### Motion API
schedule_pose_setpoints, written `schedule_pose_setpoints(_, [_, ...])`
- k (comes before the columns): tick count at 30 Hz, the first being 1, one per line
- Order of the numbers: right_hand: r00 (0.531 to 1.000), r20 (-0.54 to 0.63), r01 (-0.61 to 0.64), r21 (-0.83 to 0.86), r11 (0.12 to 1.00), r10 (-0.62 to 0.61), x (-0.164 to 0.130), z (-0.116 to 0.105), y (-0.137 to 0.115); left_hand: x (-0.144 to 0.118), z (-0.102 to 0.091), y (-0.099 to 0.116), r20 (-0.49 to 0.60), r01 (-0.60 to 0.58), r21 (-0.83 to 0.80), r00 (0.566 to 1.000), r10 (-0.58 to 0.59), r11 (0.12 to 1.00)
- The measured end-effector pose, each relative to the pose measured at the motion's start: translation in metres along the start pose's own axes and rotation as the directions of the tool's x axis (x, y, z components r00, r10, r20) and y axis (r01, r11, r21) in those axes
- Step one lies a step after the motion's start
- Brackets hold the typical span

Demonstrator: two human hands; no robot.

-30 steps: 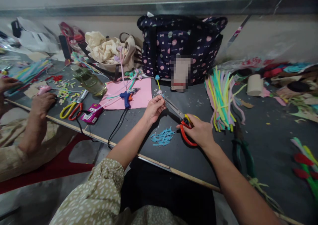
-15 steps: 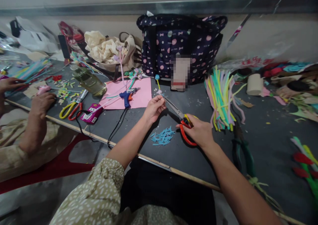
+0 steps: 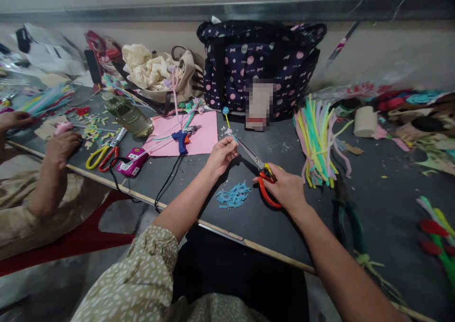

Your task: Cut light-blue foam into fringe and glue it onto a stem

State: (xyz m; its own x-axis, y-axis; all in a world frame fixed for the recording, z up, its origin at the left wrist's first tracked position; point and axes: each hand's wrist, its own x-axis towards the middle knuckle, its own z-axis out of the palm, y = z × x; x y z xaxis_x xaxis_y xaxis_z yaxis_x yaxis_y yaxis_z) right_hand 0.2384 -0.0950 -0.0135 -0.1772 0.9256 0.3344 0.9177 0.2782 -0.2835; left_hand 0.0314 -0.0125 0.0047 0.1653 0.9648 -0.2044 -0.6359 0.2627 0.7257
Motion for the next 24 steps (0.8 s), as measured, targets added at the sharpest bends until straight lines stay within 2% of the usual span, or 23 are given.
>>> schedule_pose_setpoints(5, [0.995, -0.026, -0.095, -0.031, 0.995, 0.094, 0.003, -0.005, -0.003, 0.002, -0.003, 0.0, -0.001, -0.008, -0.012, 1.0, 0.008, 1.0])
schedule_pose_setpoints(10, [0.992, -0.006, -0.127, -0.035, 0.991, 0.126, 0.005, -0.013, -0.004, 0.003, -0.003, 0.0, 0.004, -0.011, -0.024, 1.0, 0.011, 1.0])
schedule_pose_setpoints(14, [0.987, 0.002, -0.161, -0.038, 0.986, 0.161, 0.005, -0.009, 0.0, 0.001, -0.002, 0.001, -0.004, -0.011, -0.013, 1.0, 0.011, 1.0])
schedule_pose_setpoints(24, [0.991, -0.01, -0.13, 0.022, 0.991, 0.131, 0.004, -0.006, 0.004, 0.003, -0.003, 0.001, -0.036, -0.008, -0.012, 0.999, 0.008, 1.0])
